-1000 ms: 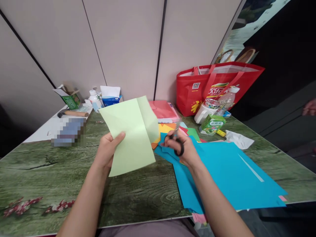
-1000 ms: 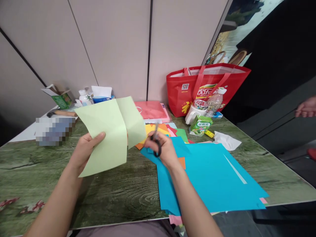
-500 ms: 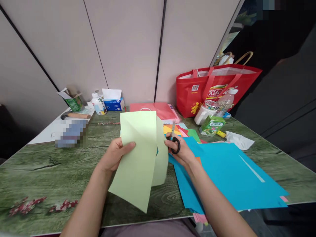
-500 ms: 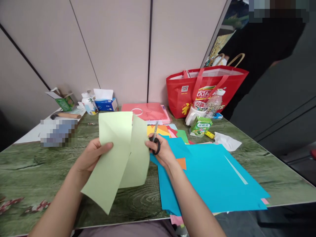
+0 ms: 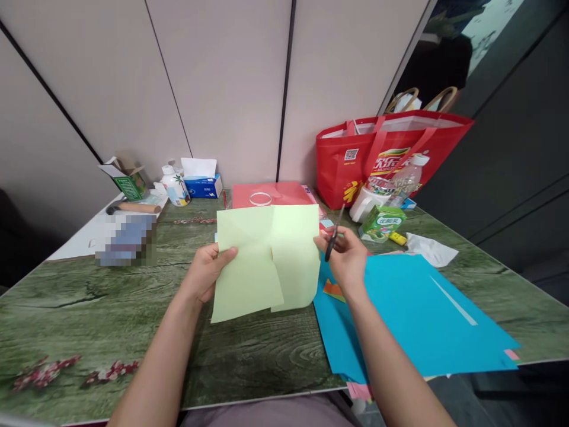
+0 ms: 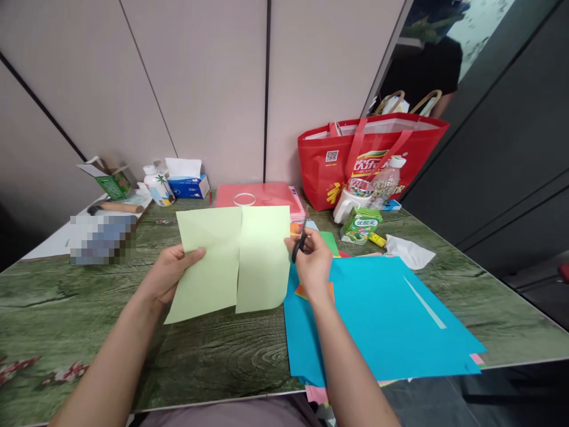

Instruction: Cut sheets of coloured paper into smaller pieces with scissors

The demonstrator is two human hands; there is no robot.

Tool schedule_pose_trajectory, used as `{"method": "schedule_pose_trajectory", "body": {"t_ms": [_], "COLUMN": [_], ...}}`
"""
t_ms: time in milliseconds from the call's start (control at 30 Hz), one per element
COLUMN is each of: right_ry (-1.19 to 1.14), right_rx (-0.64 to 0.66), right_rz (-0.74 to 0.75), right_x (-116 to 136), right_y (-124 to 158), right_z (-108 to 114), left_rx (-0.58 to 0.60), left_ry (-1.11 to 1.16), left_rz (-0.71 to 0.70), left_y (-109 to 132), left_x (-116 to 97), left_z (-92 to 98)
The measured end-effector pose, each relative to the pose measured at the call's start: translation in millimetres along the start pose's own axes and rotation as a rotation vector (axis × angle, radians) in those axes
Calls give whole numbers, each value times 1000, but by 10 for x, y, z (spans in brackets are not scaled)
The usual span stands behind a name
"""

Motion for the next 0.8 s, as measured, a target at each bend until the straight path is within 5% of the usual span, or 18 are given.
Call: {"method": "schedule_pose_trajectory", "body": {"t_ms": [67,133,267,333,533,800], "right_ry": [19,-45,-316,-346,-413,-394], "right_rx": [-157,-97,755,974,1081,995], "right_rz": [111,126,-189,-295,-434,-307], "right_x": [81,149,184,183,157,135], "right_y": [35,96,355,488,658,688], "right_z": [49,8,-358,-466,-587,-630], "left_rx": [-22,-54,-56,-44,-20,3], "left_ry": [7,10,7,7,-2,13], "left_rz": [-20,-60,-64,-51,-57,-81], "left_y": [0,1,14,23,34,45], "left_x": [-7,-20,-39,-52,-82,-102], "left_z": [2,14,34,43,60,57]}}
Point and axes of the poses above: each hand's wrist, its own y-axis away from the middle knuckle, its own z-axis out of the back of the hand, x = y × z, the point moved 3 cm from there along -y, towards the middle knuckle, and after that the axes turned 1 degree about -y, right-handed, at the moved point
